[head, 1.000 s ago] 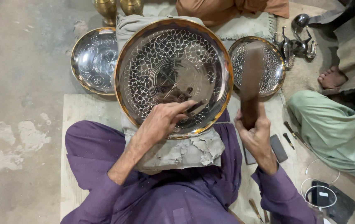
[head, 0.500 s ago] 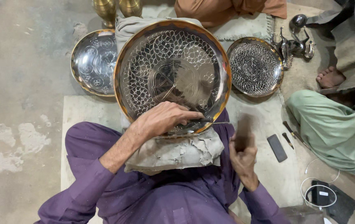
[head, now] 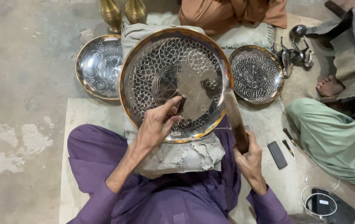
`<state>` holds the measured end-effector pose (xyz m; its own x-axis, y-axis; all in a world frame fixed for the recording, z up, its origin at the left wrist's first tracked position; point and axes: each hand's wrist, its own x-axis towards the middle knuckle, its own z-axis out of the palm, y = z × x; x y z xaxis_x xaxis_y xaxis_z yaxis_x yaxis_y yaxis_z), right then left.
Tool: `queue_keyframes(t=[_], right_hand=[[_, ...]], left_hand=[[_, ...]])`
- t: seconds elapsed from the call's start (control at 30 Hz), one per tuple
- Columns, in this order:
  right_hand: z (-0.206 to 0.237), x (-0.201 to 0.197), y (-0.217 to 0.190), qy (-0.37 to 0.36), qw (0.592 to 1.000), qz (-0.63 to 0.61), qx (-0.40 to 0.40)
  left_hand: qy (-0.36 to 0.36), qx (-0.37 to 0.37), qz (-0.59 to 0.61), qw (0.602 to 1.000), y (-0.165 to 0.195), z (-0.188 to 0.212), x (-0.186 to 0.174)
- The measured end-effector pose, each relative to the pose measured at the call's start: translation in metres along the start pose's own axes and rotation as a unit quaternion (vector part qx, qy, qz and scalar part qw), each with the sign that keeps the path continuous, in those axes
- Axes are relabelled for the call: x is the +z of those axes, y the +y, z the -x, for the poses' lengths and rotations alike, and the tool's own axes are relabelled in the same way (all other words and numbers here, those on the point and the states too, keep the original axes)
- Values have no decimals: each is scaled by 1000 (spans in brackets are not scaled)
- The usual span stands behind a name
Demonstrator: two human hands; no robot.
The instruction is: The person sits on the floor with a large decorative metal tray on a cloth pad on their lap. They hold a small chisel against the tray's surface with one hand and strike it with a wooden mallet held in the other hand, repeatedly hammering to engrave an ornamental pattern into the metal, repositioning the chisel across the design as they work.
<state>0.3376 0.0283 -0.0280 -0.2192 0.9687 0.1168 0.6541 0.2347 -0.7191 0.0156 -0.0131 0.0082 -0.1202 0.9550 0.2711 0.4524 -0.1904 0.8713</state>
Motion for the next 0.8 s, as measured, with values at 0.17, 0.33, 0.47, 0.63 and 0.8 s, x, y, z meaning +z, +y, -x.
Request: queue_keyframes(t=[0.17, 0.33, 0.47, 0.63, 0.8], right_hand=[[-27, -25, -38, -12, 986, 30, -163], [-58, -44, -75, -28, 967, 145, -209], [-76, -51, -102, -18, 957, 99, -273], [-91, -61, -129, -118, 934, 237, -241], [-98, -48, -143, -70, 957, 30, -281]], left_hand=[[13, -41, 8, 999, -5, 3, 4], [7, -4, -17, 1000, -7, 1, 2], [20, 3, -24, 1000, -8, 1, 4], [31, 22, -13, 999, -7, 5, 5], [40, -28, -20, 999, -4, 8, 8]])
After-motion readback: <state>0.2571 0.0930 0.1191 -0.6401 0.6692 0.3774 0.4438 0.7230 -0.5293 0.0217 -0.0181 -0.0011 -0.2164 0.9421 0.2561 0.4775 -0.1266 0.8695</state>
